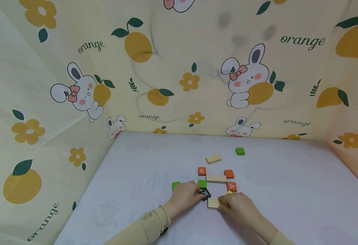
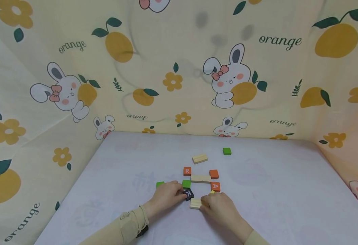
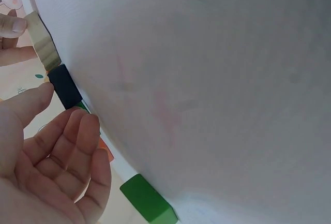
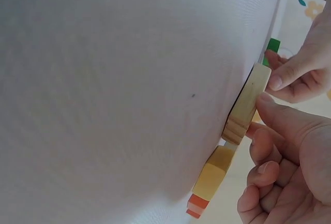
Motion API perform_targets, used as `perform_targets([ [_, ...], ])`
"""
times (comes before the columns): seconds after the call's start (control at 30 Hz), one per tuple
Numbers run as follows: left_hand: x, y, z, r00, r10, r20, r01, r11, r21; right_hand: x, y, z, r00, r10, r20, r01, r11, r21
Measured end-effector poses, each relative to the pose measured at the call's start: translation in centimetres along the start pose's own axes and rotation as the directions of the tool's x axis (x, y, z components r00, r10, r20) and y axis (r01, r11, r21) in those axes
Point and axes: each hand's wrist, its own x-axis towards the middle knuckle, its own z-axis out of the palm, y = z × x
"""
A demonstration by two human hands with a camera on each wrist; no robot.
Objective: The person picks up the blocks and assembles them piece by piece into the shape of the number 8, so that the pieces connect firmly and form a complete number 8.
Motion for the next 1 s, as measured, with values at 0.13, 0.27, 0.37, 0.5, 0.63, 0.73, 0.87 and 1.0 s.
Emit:
perform_targets([
  [0.13, 0.0, 0.0, 0.0, 1.0, 0.006, -0.003, -0.006, 1.0, 0.006, 0.0, 0.0, 0.0, 1.0, 0.004, -0.002, -0.004, 1.0, -0.002],
  [0.27, -0.1, 0.0, 0.1, 1.0, 0.005, -0.004, -0.005, 1.0, 0.004, 0.0, 0.0, 0.1, 1.0, 0.018, 0.008, -0.018, 1.0, -0.008],
  [0.37, -0.1, 0.0, 0.1, 1.0, 0.0, 0.001, 0.0, 1.0, -0.002, 0.0, 0.0, -0.1, 1.0, 0.018, 0.004, -0.018, 1.0, -0.005],
  [0.5, -0.1, 0.0, 0.0, 1.0, -0.002, 0.003, 0.002, 1.0, -0.015, -0.1, -0.1, -0.3, 0.999, 0.042, 0.009, -0.042, 0.999, 0.006],
  [0.63, -0.1, -0.1, -0.1, 1.0, 0.0, 0.004, 0.0, 1.0, -0.025, -0.2, 0.1, -0.6, 0.996, 0.091, 0.02, -0.091, 0.996, 0.016],
  [0.73, -0.1, -0.2, -0.1, 1.0, 0.004, 0.01, -0.004, 1.0, -0.016, -0.2, 0.5, -1.0, 0.994, 0.108, 0.007, -0.108, 0.994, 0.016],
  [0.87, -0.2, -0.2, -0.1, 1.0, 0.014, 0.018, -0.014, 1.0, -0.014, 0.0, 1.2, -1.7, 0.985, 0.171, 0.034, -0.173, 0.984, 0.042],
  [1.0, -0.2, -0.2, -0.2, 0.999, 0.02, 0.025, -0.02, 1.0, -0.013, 0.3, 2.0, -2.3, 0.97, 0.233, 0.064, -0.236, 0.97, 0.058],
])
